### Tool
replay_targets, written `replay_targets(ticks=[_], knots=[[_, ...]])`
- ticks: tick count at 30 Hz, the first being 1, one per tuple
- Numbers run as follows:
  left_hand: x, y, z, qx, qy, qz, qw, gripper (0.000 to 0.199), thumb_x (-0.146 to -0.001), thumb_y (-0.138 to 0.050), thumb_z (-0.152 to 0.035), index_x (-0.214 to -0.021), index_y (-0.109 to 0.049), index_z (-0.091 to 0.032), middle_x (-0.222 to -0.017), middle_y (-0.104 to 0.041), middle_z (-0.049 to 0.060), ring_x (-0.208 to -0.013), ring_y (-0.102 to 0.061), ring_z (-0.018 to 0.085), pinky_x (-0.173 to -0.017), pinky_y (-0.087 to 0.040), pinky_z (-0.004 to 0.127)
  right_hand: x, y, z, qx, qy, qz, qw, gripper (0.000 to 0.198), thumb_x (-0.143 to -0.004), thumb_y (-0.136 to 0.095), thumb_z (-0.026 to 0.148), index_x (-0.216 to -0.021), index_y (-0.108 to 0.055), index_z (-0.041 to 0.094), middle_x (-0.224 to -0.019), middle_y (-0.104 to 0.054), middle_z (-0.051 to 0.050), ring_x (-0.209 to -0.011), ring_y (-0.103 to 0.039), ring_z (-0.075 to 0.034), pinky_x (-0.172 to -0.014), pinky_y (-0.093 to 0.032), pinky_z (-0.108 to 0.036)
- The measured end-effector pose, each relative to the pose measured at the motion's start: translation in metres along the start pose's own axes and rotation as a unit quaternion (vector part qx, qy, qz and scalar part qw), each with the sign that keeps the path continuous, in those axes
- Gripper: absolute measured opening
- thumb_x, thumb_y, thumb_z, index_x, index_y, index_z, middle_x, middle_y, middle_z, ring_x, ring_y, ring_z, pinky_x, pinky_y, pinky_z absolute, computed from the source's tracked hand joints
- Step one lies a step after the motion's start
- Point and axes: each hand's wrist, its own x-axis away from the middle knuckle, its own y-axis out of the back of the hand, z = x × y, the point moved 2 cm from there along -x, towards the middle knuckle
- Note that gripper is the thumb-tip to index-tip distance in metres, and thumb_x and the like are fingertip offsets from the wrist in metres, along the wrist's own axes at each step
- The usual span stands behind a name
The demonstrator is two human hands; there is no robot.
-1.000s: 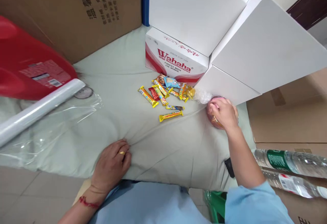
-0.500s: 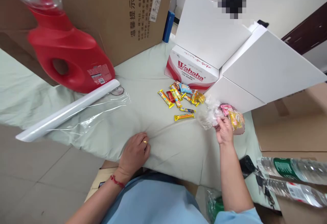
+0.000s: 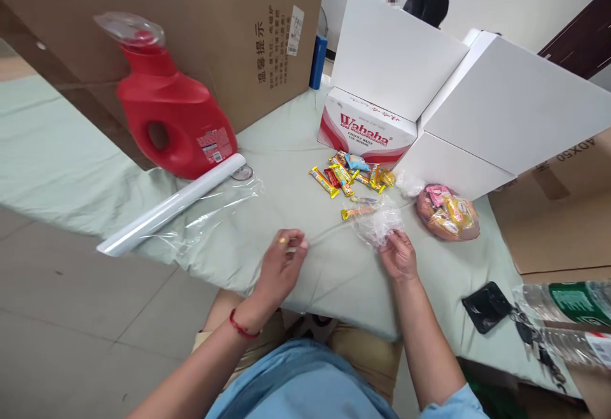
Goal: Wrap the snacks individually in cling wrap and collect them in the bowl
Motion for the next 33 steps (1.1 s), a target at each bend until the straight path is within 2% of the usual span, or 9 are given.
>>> replay_targets(ticks=[3, 7, 10, 12, 15, 20, 25, 29, 33], knots=[[-0.023, -0.024, -0.010, 0.114, 0.111, 0.041, 0.986, 0.060, -0.092, -0.065, -0.062, -0.134, -0.054, -0.021, -0.133, -0.061, 0.016, -0.117, -0.069, 0.030, -0.091, -0.062, 0.048, -0.003, -0.022, 0.001, 0.062, 0.027, 0.055, 0.996, 0.026, -0.069, -0.095, 0.038, -0.087, -0.080, 0.027, -0.089, -0.078, 0.002, -0.086, -0.070, -0.017, -0.084, -0.057, -0.033], [-0.066, -0.037, -0.022, 0.037, -0.019, -0.001, 0.999, 0.092, -0.074, -0.082, -0.033, -0.156, -0.042, -0.024, -0.161, -0.044, 0.018, -0.150, -0.045, 0.034, -0.120, -0.041, 0.054, -0.005, -0.044, -0.004, 0.130, -0.001, 0.130, 0.983, 0.030, -0.070, -0.094, 0.045, -0.088, -0.081, 0.025, -0.086, -0.077, 0.001, -0.079, -0.066, -0.017, -0.077, -0.053, -0.030], [-0.092, -0.042, -0.017, 0.013, -0.020, 0.057, 0.998, 0.086, -0.065, -0.081, -0.023, -0.148, -0.054, -0.021, -0.141, -0.063, 0.014, -0.128, -0.063, 0.029, -0.108, -0.049, 0.044, -0.010, -0.051, -0.012, 0.142, -0.030, 0.146, 0.979, 0.036, -0.069, -0.094, 0.048, -0.092, -0.081, 0.023, -0.091, -0.078, -0.001, -0.081, -0.067, -0.018, -0.080, -0.052, -0.031], [-0.103, -0.049, -0.008, -0.001, 0.033, 0.101, 0.994, 0.056, -0.067, -0.077, -0.023, -0.121, -0.069, -0.017, -0.103, -0.074, 0.006, -0.091, -0.070, 0.022, -0.084, -0.054, 0.034, -0.015, -0.049, -0.017, 0.134, -0.030, 0.129, 0.982, 0.039, -0.068, -0.094, 0.049, -0.093, -0.080, 0.023, -0.093, -0.079, -0.002, -0.083, -0.067, -0.019, -0.082, -0.052, -0.031], [-0.110, -0.064, 0.004, -0.008, 0.064, 0.107, 0.992, 0.018, -0.079, -0.066, -0.030, -0.089, -0.070, -0.017, -0.068, -0.062, -0.002, -0.062, -0.056, 0.015, -0.062, -0.044, 0.027, -0.022, -0.036, -0.018, 0.151, 0.005, 0.070, 0.986, 0.044, -0.069, -0.091, 0.053, -0.096, -0.077, 0.022, -0.089, -0.076, -0.001, -0.076, -0.063, -0.016, -0.075, -0.051, -0.029], [-0.103, -0.089, 0.012, -0.006, 0.041, 0.051, 0.998, 0.026, -0.091, -0.057, -0.042, -0.099, -0.066, -0.019, -0.068, -0.056, -0.004, -0.062, -0.048, 0.014, -0.060, -0.036, 0.025, -0.019, -0.014, -0.004, 0.303, 0.147, -0.054, 0.940, 0.048, -0.090, -0.070, 0.065, -0.109, -0.073, 0.021, -0.103, -0.074, -0.006, -0.078, -0.060, -0.017, -0.076, -0.052, -0.032], [-0.097, -0.098, 0.014, 0.038, 0.016, 0.137, 0.990, 0.050, -0.092, -0.058, -0.066, -0.076, -0.062, -0.019, -0.065, -0.048, -0.004, -0.063, -0.042, 0.012, -0.061, -0.035, 0.025, -0.015, -0.030, -0.004, 0.467, 0.219, 0.061, 0.855, 0.035, -0.083, -0.081, 0.055, -0.104, -0.079, 0.026, -0.110, -0.075, -0.008, -0.106, -0.063, -0.027, -0.092, -0.053, -0.041], [-0.109, -0.085, 0.015, 0.078, 0.082, 0.115, 0.987, 0.063, -0.088, -0.057, -0.079, -0.079, -0.067, -0.017, -0.059, -0.039, -0.006, -0.058, -0.036, 0.011, -0.056, -0.030, 0.026, -0.022, -0.021, -0.002, 0.369, 0.155, -0.005, 0.916, 0.026, -0.087, -0.078, 0.051, -0.088, -0.076, 0.025, -0.089, -0.071, -0.003, -0.086, -0.063, -0.021, -0.081, -0.054, -0.036], [-0.121, -0.070, 0.015, 0.137, 0.142, 0.070, 0.978, 0.066, -0.082, -0.064, -0.082, -0.086, -0.071, -0.016, -0.054, -0.030, -0.009, -0.051, -0.028, 0.010, -0.050, -0.022, 0.025, -0.026, 0.003, 0.005, 0.159, 0.028, -0.101, 0.982, 0.041, -0.071, -0.092, 0.053, -0.084, -0.069, 0.023, -0.075, -0.060, 0.004, -0.059, -0.050, -0.010, -0.053, -0.044, -0.022]])
